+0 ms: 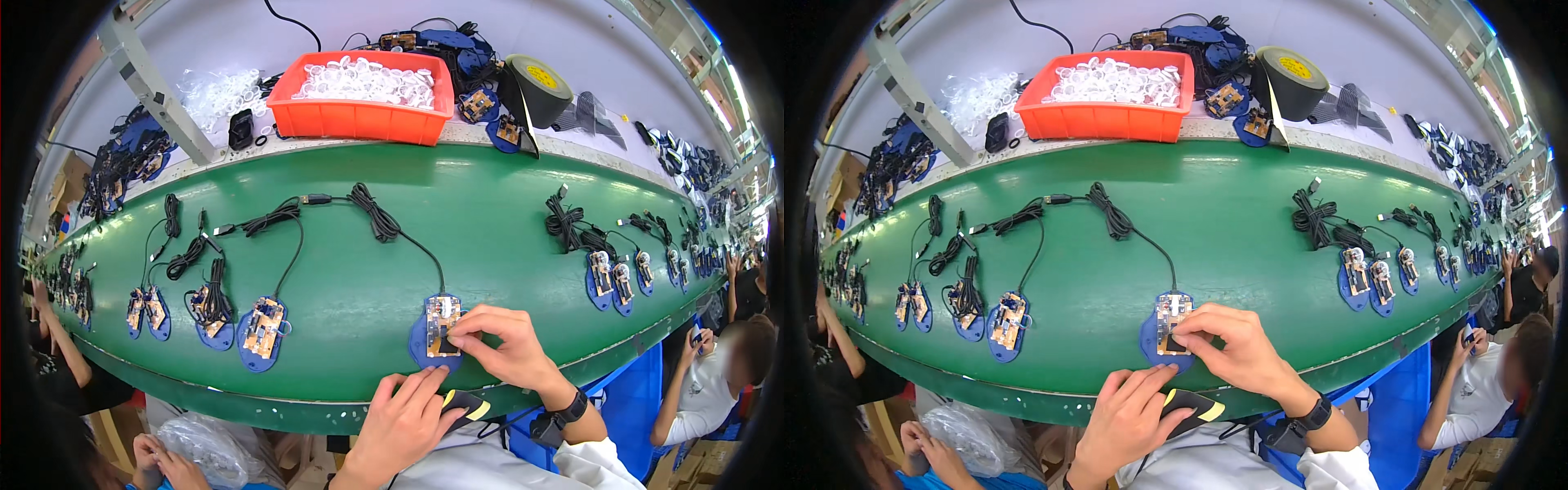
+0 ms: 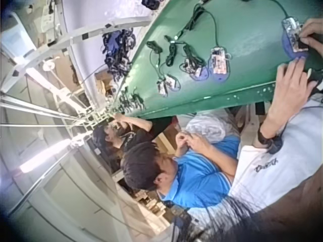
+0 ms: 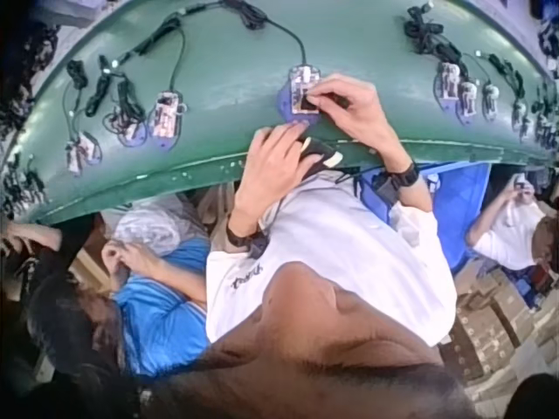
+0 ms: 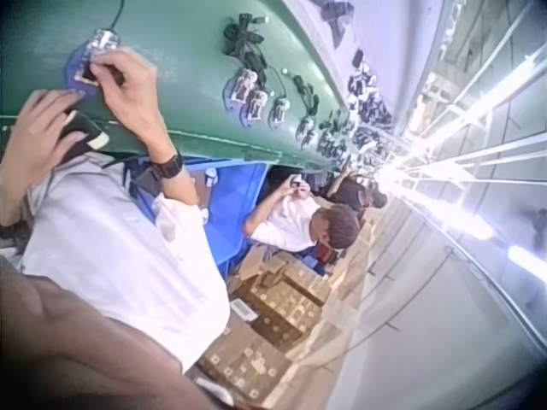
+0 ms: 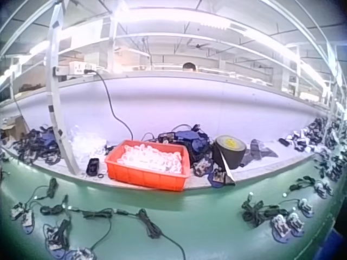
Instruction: The recorder is assembling internal components of computer mice on a production line, including applying small adhesive pieces and routing wires.
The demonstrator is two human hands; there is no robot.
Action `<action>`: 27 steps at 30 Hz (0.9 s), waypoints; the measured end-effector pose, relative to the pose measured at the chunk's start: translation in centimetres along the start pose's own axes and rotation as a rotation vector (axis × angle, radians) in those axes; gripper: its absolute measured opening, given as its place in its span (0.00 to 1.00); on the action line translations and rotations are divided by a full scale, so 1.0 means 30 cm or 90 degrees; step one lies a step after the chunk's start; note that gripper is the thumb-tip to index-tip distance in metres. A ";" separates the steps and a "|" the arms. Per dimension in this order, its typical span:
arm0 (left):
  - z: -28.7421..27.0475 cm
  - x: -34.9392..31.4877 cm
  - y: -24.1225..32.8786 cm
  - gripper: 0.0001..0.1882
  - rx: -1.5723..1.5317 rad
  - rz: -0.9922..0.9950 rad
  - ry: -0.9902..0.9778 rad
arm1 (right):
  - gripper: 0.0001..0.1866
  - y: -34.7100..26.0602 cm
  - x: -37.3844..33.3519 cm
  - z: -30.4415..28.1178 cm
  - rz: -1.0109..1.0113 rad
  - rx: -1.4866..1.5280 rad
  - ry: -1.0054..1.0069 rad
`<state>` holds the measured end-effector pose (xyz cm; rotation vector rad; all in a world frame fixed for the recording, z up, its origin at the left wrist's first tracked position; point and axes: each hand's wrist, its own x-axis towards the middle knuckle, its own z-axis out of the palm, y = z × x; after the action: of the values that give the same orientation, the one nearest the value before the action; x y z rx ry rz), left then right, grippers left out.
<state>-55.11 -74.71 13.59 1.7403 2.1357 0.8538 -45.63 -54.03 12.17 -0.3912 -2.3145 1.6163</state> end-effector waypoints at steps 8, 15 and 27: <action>0.013 0.008 -0.014 0.20 -0.018 0.015 0.019 | 0.08 0.011 0.008 0.004 -0.005 -0.046 -0.010; 0.023 0.023 -0.014 0.21 -0.013 0.026 0.031 | 0.08 0.001 0.008 -0.001 -0.017 -0.089 -0.011; 0.044 0.030 -0.013 0.21 -0.011 0.028 0.013 | 0.08 0.009 -0.007 -0.015 0.005 -0.087 -0.003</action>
<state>-54.94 -73.52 12.47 1.7835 2.1039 0.9016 -45.24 -53.62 12.04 -0.4269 -2.4375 1.4688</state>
